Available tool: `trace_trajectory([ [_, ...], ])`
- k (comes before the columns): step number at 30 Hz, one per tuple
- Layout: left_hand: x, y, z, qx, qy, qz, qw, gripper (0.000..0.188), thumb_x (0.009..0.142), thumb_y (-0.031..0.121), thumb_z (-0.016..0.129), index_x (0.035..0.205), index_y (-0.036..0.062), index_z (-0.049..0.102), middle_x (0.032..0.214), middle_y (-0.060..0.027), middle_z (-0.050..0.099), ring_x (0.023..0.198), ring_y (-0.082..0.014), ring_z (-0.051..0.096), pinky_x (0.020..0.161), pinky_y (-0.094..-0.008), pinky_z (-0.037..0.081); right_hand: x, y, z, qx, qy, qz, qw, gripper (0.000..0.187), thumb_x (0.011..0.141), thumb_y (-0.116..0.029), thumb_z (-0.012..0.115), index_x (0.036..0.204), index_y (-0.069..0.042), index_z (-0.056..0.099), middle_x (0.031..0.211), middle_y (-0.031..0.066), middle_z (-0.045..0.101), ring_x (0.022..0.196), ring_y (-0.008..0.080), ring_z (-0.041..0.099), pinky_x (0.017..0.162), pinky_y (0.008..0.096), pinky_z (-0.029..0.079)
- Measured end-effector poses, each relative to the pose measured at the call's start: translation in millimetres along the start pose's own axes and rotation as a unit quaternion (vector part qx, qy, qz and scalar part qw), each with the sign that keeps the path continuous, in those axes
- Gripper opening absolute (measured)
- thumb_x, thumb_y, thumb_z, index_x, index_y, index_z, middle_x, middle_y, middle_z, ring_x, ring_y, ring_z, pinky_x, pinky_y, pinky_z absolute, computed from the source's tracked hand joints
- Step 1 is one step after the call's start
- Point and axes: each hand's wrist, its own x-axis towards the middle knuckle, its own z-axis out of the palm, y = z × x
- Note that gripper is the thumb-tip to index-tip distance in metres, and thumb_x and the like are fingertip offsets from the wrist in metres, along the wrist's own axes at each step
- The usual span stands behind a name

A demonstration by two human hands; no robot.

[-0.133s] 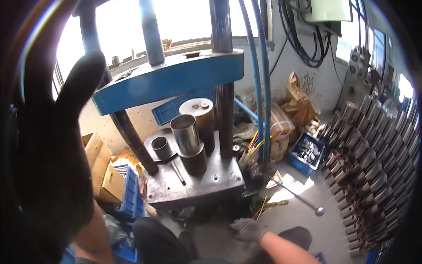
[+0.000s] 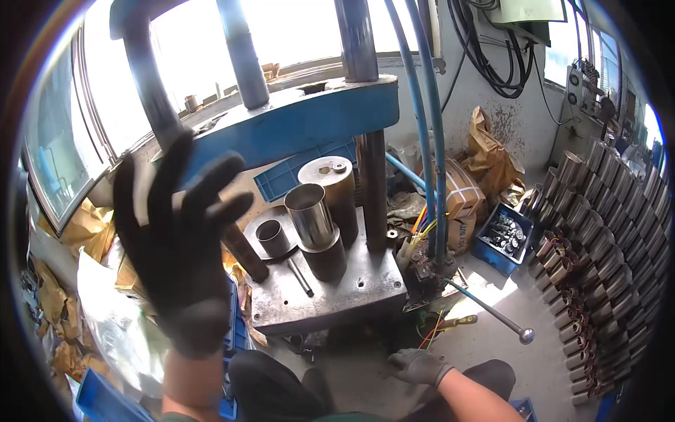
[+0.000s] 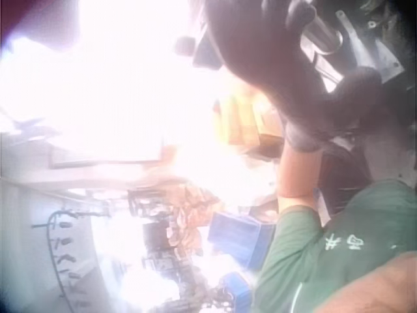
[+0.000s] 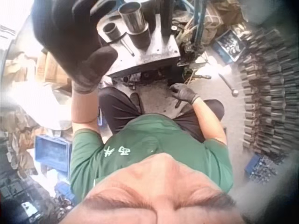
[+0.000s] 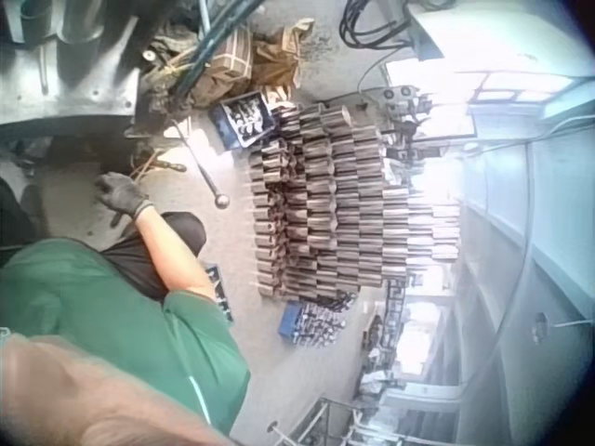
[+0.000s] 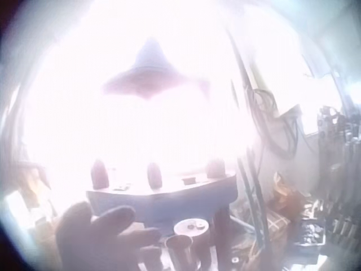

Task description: Preparing and trimming wires on an electric motor stator component at an industrial press workstation.

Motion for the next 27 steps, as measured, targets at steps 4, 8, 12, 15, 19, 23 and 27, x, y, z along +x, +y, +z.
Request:
trace_trajectory([
  [4,-106,-94,-1,0.243,0.100,-0.264,0.928,0.081,0.081,0.004,0.082,0.150,0.0063,0.041,0.144,-0.0104,0.054,0.127,-0.0238,0.059,0.102,-0.0369,0.052,37,-4,25,-0.007,0.008,-0.051,0.999,0.051,0.092,-0.042,0.068,0.131,-0.009,0.067,0.122,0.0177,0.068,0.118,0.0373,0.065,0.102,0.0475,0.051],
  [8,-186,-201,-22,0.315,0.128,-0.216,0.915,0.090,0.077,0.024,0.091,0.147,0.0052,0.039,0.139,-0.0159,0.052,0.130,-0.0296,0.054,0.108,-0.0426,0.049,48,-43,3,-0.073,-0.018,-0.102,0.992,0.052,0.096,-0.045,0.065,0.132,-0.007,0.067,0.117,0.0189,0.070,0.111,0.0393,0.067,0.100,0.0484,0.053],
  [12,-179,-241,-13,0.229,0.155,-0.272,0.922,0.098,0.071,0.023,0.094,0.148,0.0068,0.036,0.140,-0.0165,0.053,0.129,-0.0299,0.056,0.108,-0.0428,0.050,45,-53,-4,-0.003,-0.033,-0.145,0.989,0.047,0.098,-0.043,0.063,0.131,-0.009,0.066,0.123,0.0173,0.068,0.112,0.0384,0.066,0.093,0.0497,0.055],
  [15,-167,-252,-15,0.140,0.188,-0.356,0.905,0.102,0.066,0.023,0.096,0.147,0.0077,0.036,0.139,-0.0170,0.054,0.127,-0.0299,0.058,0.108,-0.0434,0.051,42,-38,2,-0.021,-0.042,-0.148,0.988,0.043,0.099,-0.042,0.063,0.125,-0.009,0.068,0.127,0.0158,0.066,0.110,0.0381,0.066,0.090,0.0492,0.056],
  [19,-160,-246,-16,0.195,0.158,-0.351,0.902,0.093,0.067,0.026,0.095,0.139,0.0050,0.042,0.129,-0.0163,0.062,0.117,-0.0301,0.065,0.100,-0.0419,0.055,41,-44,-3,-0.133,0.014,-0.354,0.926,0.044,0.099,-0.043,0.062,0.123,-0.007,0.067,0.123,0.0186,0.066,0.108,0.0381,0.066,0.090,0.0472,0.056],
  [23,-149,-243,-12,0.216,0.151,-0.342,0.902,0.090,0.066,0.028,0.094,0.137,0.0042,0.044,0.127,-0.0159,0.064,0.114,-0.0304,0.067,0.097,-0.0411,0.057,41,-67,1,0.005,-0.034,-0.099,0.994,0.045,0.099,-0.044,0.062,0.125,-0.007,0.066,0.118,0.0201,0.066,0.108,0.0387,0.066,0.090,0.0486,0.055],
  [27,-142,-237,-12,0.230,0.126,-0.356,0.897,0.089,0.066,0.028,0.093,0.136,0.0041,0.044,0.128,-0.0161,0.064,0.114,-0.0307,0.068,0.097,-0.0407,0.057,52,-41,16,0.021,0.001,-0.132,0.991,0.048,0.099,-0.045,0.063,0.129,-0.008,0.066,0.113,0.0198,0.067,0.106,0.0401,0.066,0.092,0.0499,0.054],
])
